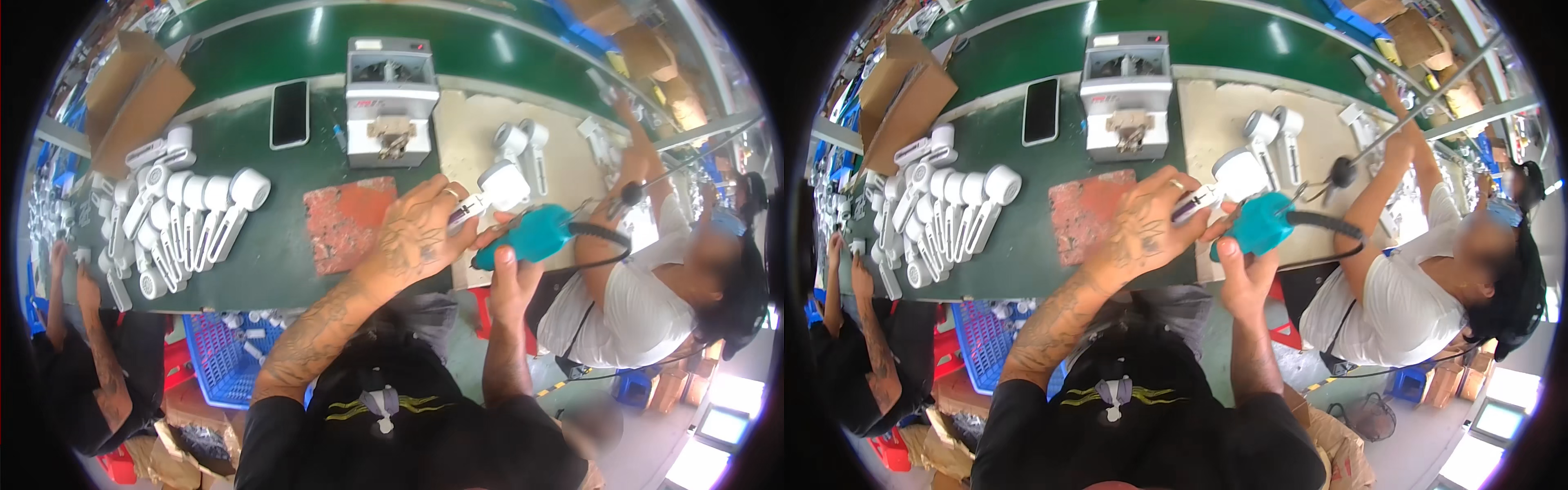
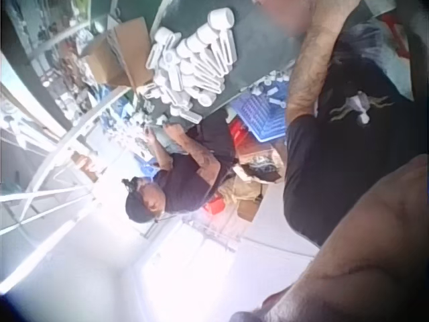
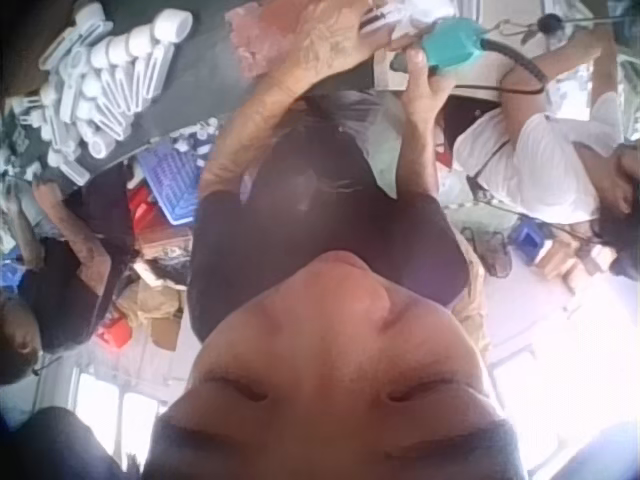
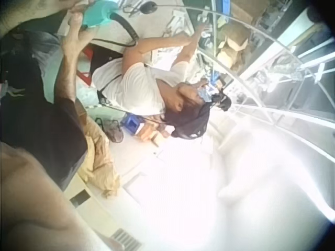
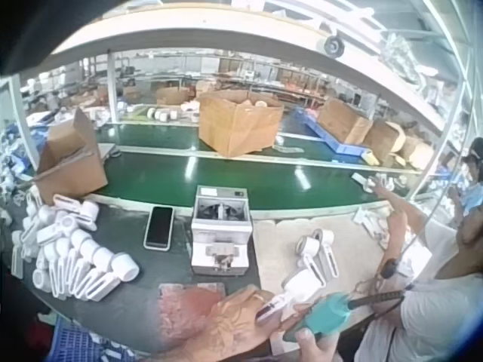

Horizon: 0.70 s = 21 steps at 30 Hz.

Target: Assembling small portable white handheld fans at a factory workbench using a motorized screwdriver.

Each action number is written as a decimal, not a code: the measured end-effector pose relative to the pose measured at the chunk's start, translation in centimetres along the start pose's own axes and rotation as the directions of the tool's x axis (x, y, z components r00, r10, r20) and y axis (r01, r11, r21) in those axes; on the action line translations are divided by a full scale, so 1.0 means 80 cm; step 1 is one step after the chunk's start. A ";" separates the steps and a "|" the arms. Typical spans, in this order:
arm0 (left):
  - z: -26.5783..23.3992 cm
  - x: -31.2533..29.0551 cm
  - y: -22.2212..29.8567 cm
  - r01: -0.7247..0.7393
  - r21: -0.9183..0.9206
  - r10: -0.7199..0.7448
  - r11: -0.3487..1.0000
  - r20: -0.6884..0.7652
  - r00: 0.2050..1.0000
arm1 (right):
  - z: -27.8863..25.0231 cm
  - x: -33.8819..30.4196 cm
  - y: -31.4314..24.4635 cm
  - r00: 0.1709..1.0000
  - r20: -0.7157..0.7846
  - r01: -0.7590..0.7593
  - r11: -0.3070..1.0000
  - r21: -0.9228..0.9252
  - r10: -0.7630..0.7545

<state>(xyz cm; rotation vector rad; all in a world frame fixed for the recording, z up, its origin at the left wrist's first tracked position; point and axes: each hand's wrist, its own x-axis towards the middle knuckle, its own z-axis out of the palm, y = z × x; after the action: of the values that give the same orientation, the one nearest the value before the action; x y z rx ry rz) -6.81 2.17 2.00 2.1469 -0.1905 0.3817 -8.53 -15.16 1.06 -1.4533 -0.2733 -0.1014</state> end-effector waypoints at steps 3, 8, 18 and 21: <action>-0.038 -0.027 -0.022 -0.023 -0.033 0.022 0.999 -0.011 1.000 | 0.013 0.006 -0.001 0.998 0.047 -0.044 0.999 0.032 0.042; -0.068 -0.054 -0.066 -0.119 0.235 0.121 0.965 0.008 0.993 | 0.054 0.026 -0.001 0.992 0.114 -0.066 0.987 0.147 0.049; -0.070 -0.056 -0.095 -0.265 0.303 0.280 0.915 -0.005 0.960 | 0.126 0.092 0.007 0.969 0.184 0.098 0.944 0.317 -0.162; -0.067 -0.051 -0.103 -0.217 0.272 0.226 0.938 -0.003 0.974 | 0.141 0.113 0.021 0.975 0.077 0.178 0.935 0.307 -0.211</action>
<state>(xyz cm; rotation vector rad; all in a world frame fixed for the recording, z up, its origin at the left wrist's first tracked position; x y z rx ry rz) -9.47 11.21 -2.92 2.3928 -0.3825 0.6039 -0.83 -2.94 2.71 -1.1289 -0.5010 -0.1358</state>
